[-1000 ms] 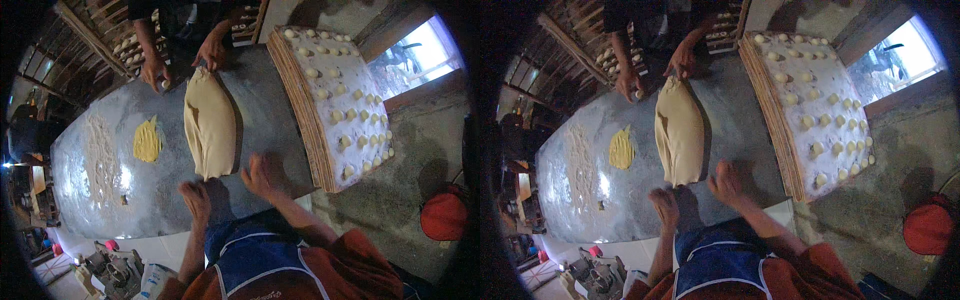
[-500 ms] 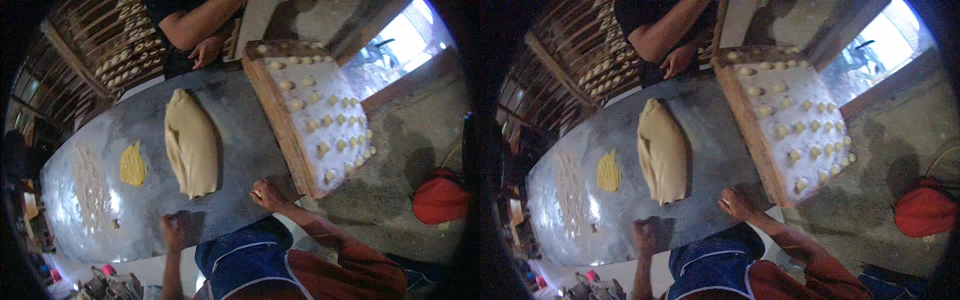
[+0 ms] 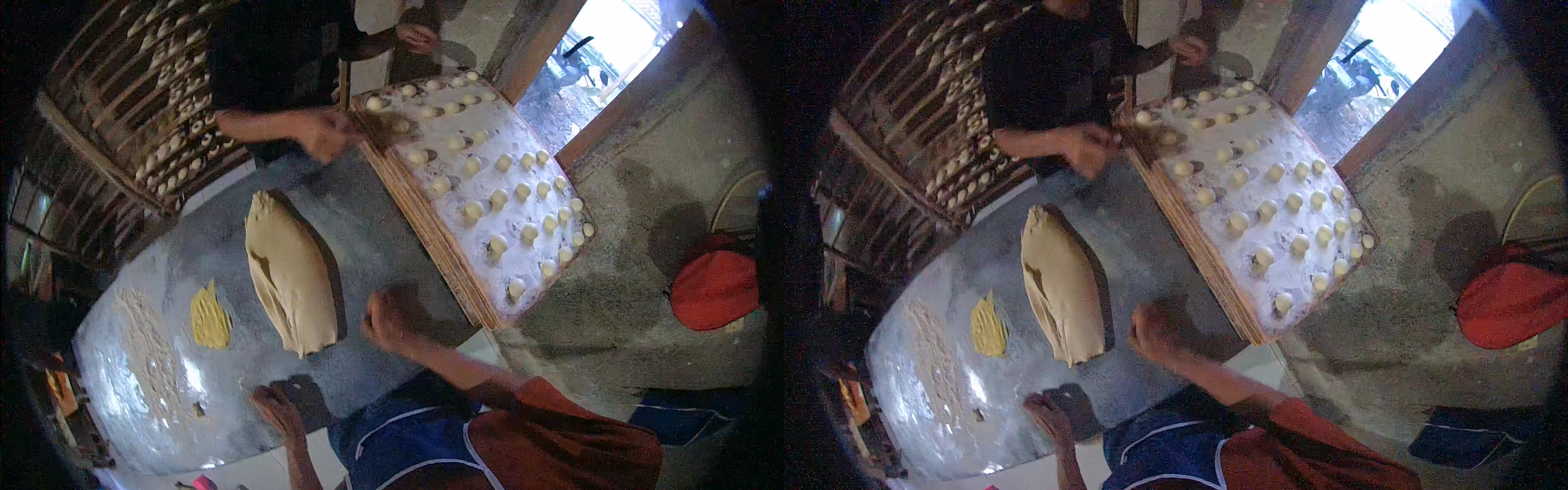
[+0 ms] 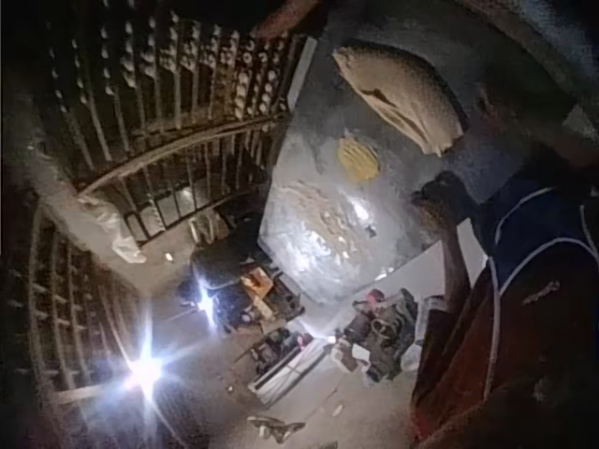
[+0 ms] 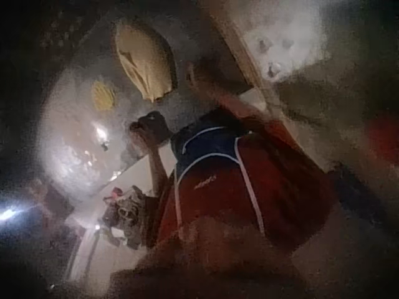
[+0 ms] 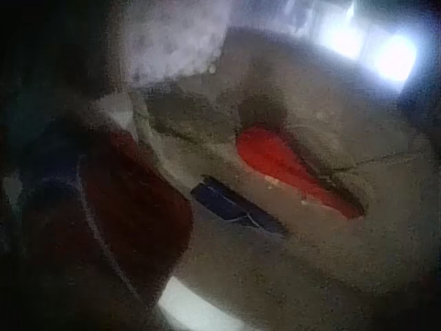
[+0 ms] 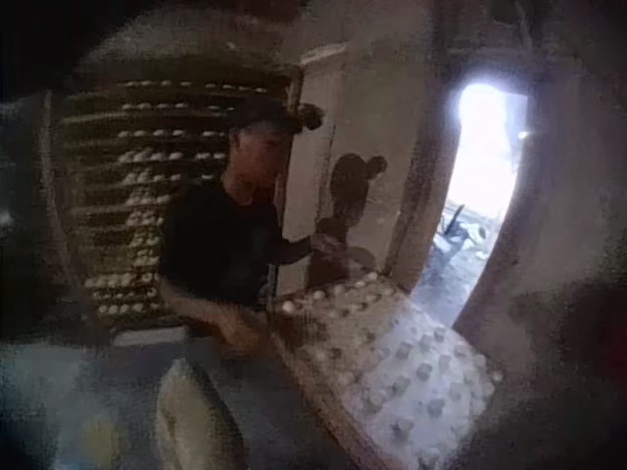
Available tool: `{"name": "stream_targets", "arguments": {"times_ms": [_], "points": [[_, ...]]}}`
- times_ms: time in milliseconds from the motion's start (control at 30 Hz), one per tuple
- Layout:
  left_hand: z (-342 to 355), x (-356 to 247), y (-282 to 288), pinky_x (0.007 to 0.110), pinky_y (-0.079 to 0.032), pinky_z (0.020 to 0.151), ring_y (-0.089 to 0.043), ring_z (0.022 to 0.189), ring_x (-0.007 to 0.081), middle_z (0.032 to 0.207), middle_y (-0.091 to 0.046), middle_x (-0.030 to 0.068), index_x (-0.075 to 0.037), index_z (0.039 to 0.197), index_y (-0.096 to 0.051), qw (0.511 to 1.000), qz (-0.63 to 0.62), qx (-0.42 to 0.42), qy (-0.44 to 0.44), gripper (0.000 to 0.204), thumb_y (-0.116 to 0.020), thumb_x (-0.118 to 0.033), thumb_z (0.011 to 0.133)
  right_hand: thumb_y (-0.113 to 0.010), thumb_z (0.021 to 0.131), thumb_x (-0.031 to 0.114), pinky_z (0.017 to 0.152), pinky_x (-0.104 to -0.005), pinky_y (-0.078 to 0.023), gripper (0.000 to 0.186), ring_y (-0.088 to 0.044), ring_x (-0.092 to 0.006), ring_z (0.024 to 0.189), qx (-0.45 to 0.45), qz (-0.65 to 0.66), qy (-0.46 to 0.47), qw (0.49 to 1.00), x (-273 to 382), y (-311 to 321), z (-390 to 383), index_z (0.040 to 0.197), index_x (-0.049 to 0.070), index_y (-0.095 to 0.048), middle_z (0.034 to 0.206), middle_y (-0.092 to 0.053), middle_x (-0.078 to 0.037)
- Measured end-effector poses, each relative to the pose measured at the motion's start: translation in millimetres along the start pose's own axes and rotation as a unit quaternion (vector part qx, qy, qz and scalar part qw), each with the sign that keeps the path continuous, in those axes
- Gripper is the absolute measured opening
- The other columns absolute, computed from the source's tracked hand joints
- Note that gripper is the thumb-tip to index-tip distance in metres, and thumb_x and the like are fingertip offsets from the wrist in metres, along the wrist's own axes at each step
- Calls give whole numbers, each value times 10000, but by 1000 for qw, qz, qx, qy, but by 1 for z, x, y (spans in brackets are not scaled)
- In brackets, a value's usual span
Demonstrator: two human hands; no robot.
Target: The person repeatedly pinches off small pieces of dough from a large mass on a metal table, rolls them into balls, and places them on a floured wooden tray. A coworker across the table also shapes dough and arranges pieces on racks.
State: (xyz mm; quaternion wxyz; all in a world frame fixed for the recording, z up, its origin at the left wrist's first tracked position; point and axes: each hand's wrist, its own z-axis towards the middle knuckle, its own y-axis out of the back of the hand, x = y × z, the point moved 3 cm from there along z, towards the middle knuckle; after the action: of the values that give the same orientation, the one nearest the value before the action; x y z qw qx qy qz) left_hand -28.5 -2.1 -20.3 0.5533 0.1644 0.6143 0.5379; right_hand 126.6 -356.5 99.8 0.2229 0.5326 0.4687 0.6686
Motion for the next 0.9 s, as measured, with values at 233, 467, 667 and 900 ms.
{"name": "stream_targets", "arguments": {"times_ms": [233, 467, 667, 900], "points": [[34, -57, 74, 454, -518, 839, -578, 999, 391, 1100, -551, 207, -15, 985, -635, 905, 1, 348, -244, 234, -686, -41, 757, -690, 849, 166, 839, -451, -491, 164, -625, -344, 945, -106, 59, 4, 993, -55, -26, -41, 891, 22, -623, 1035, -616, -177], [124, -379, 50, 425, -532, 844, -610, 1010, 346, 1088, -598, 161, -58, 1057, -677, 855, -136, 237, -440, 350, -763, -23, 720, -682, 844, 153, 949, -470, -468, 225, -574, -398, 1057, -88, 19, 163, 982, -74, -17, -69, 1024, 35, -617, 1130, -566, -196], [164, -675, -48, 401, -516, 915, -639, 1019, 300, 1140, -635, 150, -46, 1386, -460, 764, -414, 192, -456, 690, -746, 11, 760, -813, 794, 219, 840, -416, -525, 473, -636, -312, 944, -409, 87, 22, 908, -126, 309, -28, 1148, 23, -569, 1099, -623, -144], [192, -771, -265, 569, -408, 1014, -612, 1103, 392, 1124, -641, 204, -95, 1543, -149, 808, -121, 303, -491, 984, -741, -113, 758, -884, 737, 183, 827, -367, -479, 1169, -653, -237, 866, -677, -36, 17, 735, -261, 425, 75, 1565, 13, -77, 1034, -691, -148]]}}
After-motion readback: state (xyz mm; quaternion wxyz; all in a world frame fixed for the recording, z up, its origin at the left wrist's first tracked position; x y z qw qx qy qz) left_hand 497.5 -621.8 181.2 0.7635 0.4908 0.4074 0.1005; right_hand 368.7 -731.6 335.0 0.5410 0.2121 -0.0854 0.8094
